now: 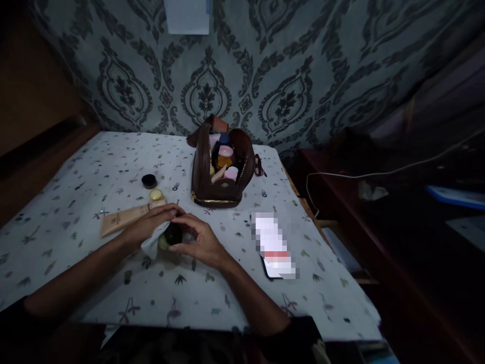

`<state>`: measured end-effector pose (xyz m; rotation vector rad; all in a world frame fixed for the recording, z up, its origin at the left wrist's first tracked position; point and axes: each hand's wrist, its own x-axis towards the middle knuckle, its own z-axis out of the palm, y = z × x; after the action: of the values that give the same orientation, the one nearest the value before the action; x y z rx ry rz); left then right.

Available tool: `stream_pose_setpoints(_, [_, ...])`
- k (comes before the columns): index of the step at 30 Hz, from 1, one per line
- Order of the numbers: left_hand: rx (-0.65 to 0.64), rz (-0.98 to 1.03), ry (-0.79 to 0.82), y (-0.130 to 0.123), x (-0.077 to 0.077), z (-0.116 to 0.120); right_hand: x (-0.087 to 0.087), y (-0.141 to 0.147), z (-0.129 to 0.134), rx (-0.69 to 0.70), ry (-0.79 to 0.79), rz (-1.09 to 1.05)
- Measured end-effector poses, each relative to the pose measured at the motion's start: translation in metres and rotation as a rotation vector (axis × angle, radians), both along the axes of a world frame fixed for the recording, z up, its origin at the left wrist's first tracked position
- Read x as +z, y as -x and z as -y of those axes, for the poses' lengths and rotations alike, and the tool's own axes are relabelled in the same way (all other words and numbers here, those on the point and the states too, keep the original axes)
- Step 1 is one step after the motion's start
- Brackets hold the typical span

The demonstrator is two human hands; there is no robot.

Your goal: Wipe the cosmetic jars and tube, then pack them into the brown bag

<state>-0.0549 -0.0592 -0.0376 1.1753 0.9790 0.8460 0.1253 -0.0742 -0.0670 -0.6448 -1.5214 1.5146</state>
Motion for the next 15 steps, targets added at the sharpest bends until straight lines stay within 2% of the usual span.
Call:
stream_pose_setpoints(3, [0.038,0.101,0.11,-0.001,-0.001,-0.001,-0.001,0.001,0.0,0.068,0.173,-0.066])
stream_pose_setpoints(6, [0.125,0.161,0.156,-0.005,0.0,0.0,0.0,0.002,0.0,0.075,0.281,-0.146])
stream_pose_setpoints(12, [0.332,0.256,0.187,-0.013,-0.003,0.005,0.004,0.012,0.003,-0.008,0.357,-0.28])
stream_pose_setpoints(15, [0.364,0.293,0.232,-0.016,-0.008,0.009,0.004,0.017,0.004,-0.096,0.353,-0.286])
